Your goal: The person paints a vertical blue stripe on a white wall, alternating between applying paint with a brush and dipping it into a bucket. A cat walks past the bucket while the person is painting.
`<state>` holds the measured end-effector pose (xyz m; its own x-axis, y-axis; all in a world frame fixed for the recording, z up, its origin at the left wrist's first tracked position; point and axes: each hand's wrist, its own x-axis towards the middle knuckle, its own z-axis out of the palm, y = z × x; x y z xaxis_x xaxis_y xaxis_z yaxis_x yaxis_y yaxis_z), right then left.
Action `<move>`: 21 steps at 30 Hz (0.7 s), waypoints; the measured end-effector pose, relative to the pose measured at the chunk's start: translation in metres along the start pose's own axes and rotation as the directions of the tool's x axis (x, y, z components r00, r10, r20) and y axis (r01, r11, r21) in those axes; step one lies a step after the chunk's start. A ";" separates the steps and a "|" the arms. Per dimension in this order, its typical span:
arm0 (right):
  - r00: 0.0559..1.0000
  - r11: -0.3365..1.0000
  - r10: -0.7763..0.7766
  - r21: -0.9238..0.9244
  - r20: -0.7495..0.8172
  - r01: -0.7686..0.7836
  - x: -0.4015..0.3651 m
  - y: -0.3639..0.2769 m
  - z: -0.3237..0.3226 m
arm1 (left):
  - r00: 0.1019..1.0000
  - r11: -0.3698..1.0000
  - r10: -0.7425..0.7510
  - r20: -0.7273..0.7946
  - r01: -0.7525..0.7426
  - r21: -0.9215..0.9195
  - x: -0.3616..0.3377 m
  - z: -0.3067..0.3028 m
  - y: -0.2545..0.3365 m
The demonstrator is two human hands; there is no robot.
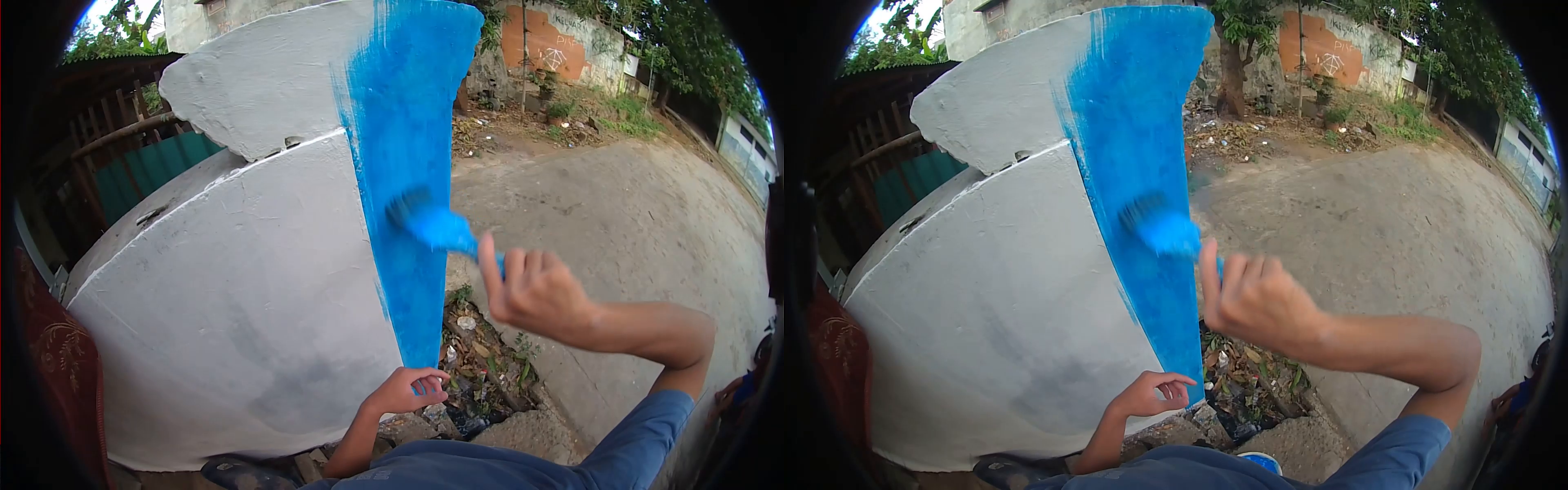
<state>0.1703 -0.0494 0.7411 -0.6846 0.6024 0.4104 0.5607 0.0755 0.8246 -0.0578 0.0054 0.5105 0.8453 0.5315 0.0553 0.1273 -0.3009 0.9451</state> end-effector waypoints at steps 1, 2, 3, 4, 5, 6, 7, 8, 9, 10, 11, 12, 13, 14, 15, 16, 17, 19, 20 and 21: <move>1.000 1.000 0.001 0.002 0.003 -0.001 -0.008 -0.009 0.003 | 1.000 1.000 -0.014 0.015 0.014 -0.004 0.001 0.000 0.001; 0.999 0.995 -0.031 0.096 0.034 0.028 -0.014 -0.016 0.005 | 1.000 1.000 -0.017 0.019 0.017 -0.006 0.002 0.001 0.002; 0.996 0.980 -0.066 0.193 0.064 0.052 -0.019 -0.022 0.008 | 1.000 1.000 -0.019 0.023 0.019 -0.005 0.002 0.001 0.002; 0.995 0.978 -0.065 0.202 0.074 0.049 -0.022 -0.025 0.012 | 0.999 1.000 -0.024 0.027 0.024 -0.008 0.002 0.003 0.003; 0.992 0.954 -0.089 0.292 0.086 0.060 -0.025 -0.029 0.015 | 0.999 0.999 -0.038 0.035 0.039 -0.019 0.002 0.005 0.003; 0.989 0.920 -0.113 0.386 0.097 0.067 -0.027 -0.036 0.019 | 1.000 1.000 -0.014 0.024 0.014 -0.011 0.002 0.005 0.003; 0.988 0.912 -0.112 0.406 0.108 0.059 -0.033 -0.044 0.027 | 1.000 1.000 0.009 0.014 -0.009 0.001 0.002 0.008 0.004; 0.984 0.909 -0.143 0.408 0.103 0.089 -0.036 -0.054 0.036 | 1.000 1.000 -0.007 0.023 0.007 -0.009 0.001 0.008 0.004; 0.979 0.905 -0.176 0.409 0.098 0.122 -0.036 -0.060 0.042 | 1.000 1.000 0.001 0.003 -0.001 -0.010 -0.001 0.009 0.005; 0.978 0.896 -0.180 0.427 0.107 0.119 -0.036 -0.063 0.048 | 1.000 1.000 0.008 -0.020 -0.008 -0.013 -0.002 0.010 0.006; 0.971 0.892 -0.187 0.440 0.148 0.105 -0.032 -0.064 0.054 | 1.000 1.000 0.016 -0.015 -0.016 0.000 -0.002 0.010 0.010; 0.963 0.888 -0.196 0.450 0.185 0.094 -0.026 -0.061 0.060 | 1.000 1.000 -0.001 -0.016 0.000 -0.013 -0.003 0.010 0.011; 0.962 0.880 -0.204 0.465 0.182 0.098 -0.021 -0.054 0.064 | 1.000 1.000 0.013 -0.028 -0.013 -0.014 -0.004 0.009 0.013; 0.983 0.925 -0.147 0.367 0.111 0.097 -0.014 -0.042 0.062 | 0.999 1.000 0.028 -0.042 -0.029 -0.012 -0.006 0.008 0.012; 0.995 0.961 -0.096 0.263 0.030 0.085 -0.007 -0.030 0.058 | 0.998 0.999 0.030 -0.048 -0.032 -0.036 -0.007 0.008 0.008; 0.995 0.969 -0.090 0.233 0.034 0.080 -0.001 -0.018 0.051 | 0.998 0.999 0.026 -0.059 -0.028 -0.037 -0.009 0.006 0.007; 0.996 0.976 -0.084 0.203 0.037 0.075 0.004 -0.006 0.043 | 0.996 0.999 0.027 -0.079 -0.030 -0.038 -0.010 0.006 0.006; 0.999 0.996 -0.043 0.078 0.008 0.042 0.013 0.020 0.021 | 0.994 0.999 0.021 -0.110 -0.027 -0.048 -0.012 0.005 0.004; 1.000 0.999 -0.012 0.029 -0.023 0.012 0.017 0.031 0.014 | 0.993 0.999 0.030 -0.117 -0.035 -0.036 -0.011 0.005 0.002; 0.998 1.000 0.021 -0.018 -0.055 -0.022 0.019 0.040 0.007 | 0.992 0.999 0.039 -0.121 -0.042 -0.023 -0.011 0.004 0.001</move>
<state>0.1832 -0.0294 0.7785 -0.6973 0.5593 0.4482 0.5669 0.0478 0.8224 -0.0648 -0.0039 0.5094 0.7803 0.6116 0.1304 0.0798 -0.3042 0.9493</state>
